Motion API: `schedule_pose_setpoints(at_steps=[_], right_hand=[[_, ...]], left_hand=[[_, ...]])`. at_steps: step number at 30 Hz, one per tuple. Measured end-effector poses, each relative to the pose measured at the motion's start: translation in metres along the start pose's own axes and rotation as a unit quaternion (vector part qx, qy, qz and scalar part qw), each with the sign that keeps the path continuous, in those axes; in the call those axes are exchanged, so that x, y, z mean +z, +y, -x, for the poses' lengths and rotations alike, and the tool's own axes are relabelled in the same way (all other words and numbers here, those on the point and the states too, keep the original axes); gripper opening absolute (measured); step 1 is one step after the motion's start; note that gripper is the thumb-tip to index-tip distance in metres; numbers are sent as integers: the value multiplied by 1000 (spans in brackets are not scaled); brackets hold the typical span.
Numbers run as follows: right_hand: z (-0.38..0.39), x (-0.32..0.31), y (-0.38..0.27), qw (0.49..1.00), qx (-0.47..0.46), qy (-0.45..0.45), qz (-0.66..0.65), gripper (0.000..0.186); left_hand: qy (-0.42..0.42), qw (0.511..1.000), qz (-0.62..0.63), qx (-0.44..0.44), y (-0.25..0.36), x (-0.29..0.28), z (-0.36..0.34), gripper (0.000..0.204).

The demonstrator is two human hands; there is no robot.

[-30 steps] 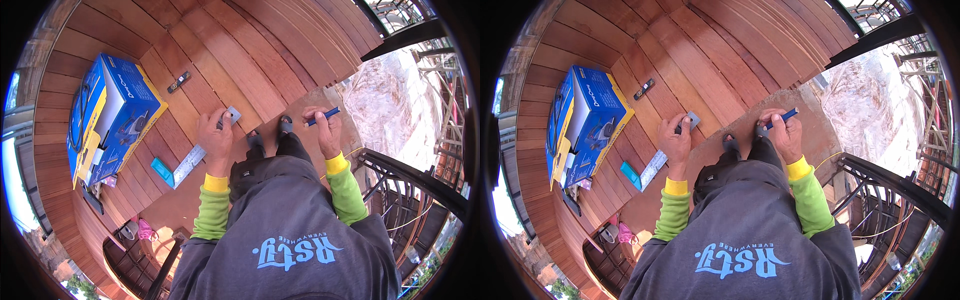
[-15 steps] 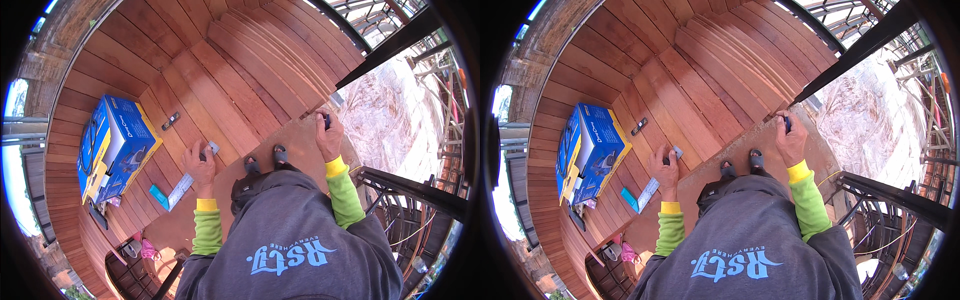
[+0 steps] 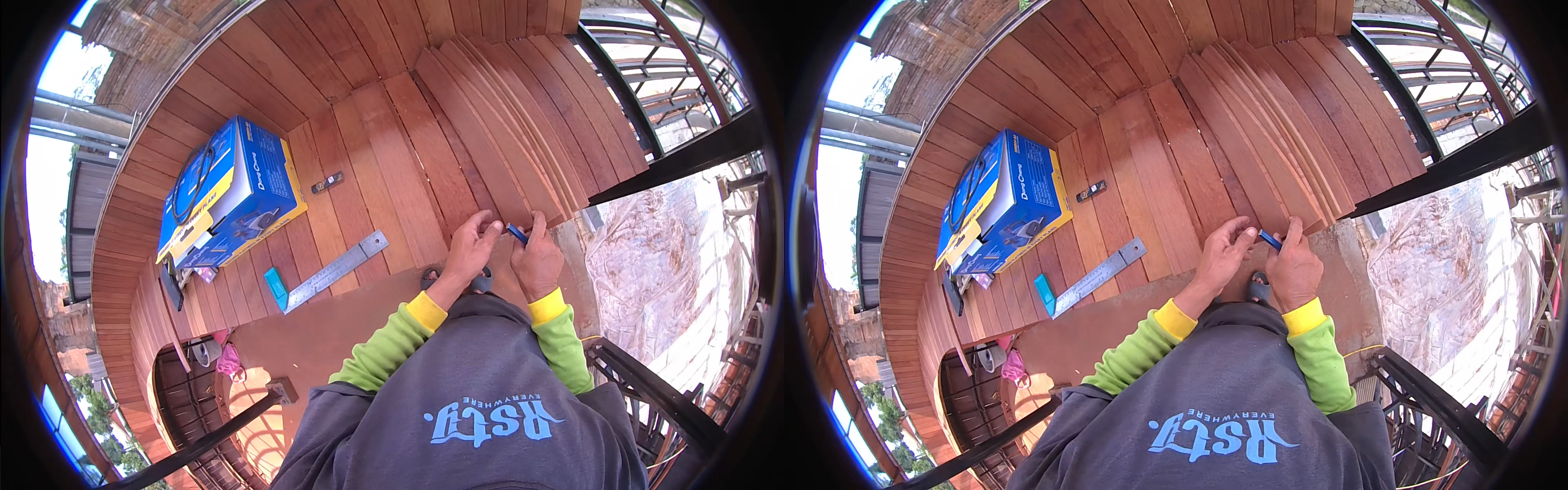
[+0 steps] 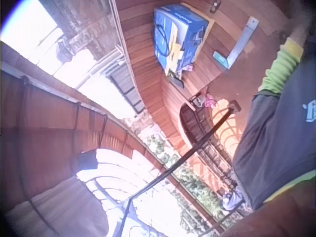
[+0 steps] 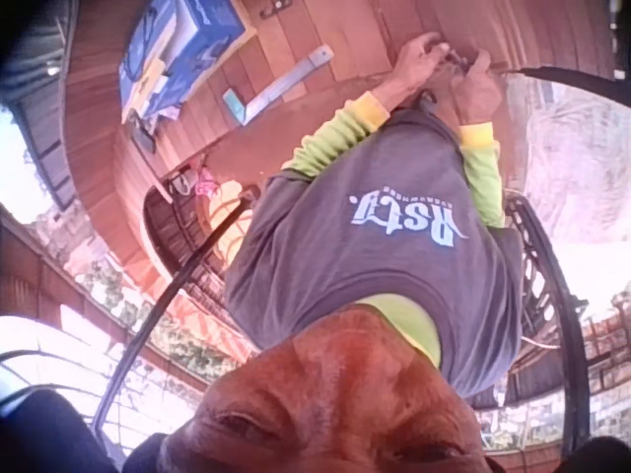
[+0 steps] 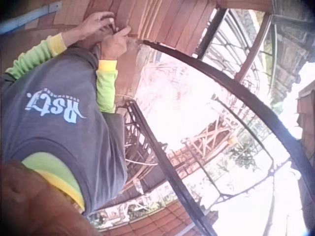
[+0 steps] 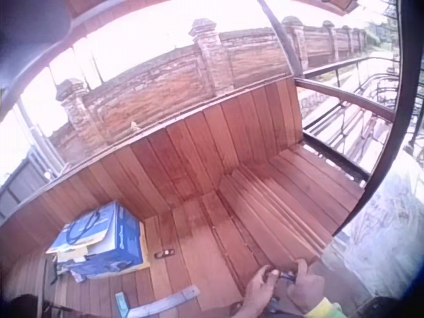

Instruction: The person places a wooden plank onto a curved wooden ceiling structure, aligning it with existing planks. They use a metal square and a pencil to mark measurements on the plank, then remove the plank and repeat the process with another piece.

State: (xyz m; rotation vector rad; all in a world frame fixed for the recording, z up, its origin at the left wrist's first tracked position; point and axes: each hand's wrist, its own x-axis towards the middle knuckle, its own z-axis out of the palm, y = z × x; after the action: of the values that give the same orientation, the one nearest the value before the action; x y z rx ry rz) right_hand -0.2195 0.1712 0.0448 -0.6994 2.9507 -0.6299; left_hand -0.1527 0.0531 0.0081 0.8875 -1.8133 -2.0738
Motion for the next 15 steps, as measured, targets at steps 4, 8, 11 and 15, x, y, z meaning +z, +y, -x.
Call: schedule_pose_setpoints(at_steps=[4, 8, 11, 15], right_hand=[[-5, -10, 5, 999, -19, -18, -38, 50], [-11, -16, -3, 999, -2, -26, -39, 39], [-15, -14, -3, 996, -12, -11, -90, 34], [-17, -4, 2, 989, -52, -49, -130, 29]], left_hand=[[26, 995, 51, -86, 22, 25, -17, 60], [-13, 978, 126, -164, 34, 23, -29, 51], [4, 978, 110, -176, 35, 26, -34, 41], [-20, 981, 56, -186, 39, 21, -40, 40]])
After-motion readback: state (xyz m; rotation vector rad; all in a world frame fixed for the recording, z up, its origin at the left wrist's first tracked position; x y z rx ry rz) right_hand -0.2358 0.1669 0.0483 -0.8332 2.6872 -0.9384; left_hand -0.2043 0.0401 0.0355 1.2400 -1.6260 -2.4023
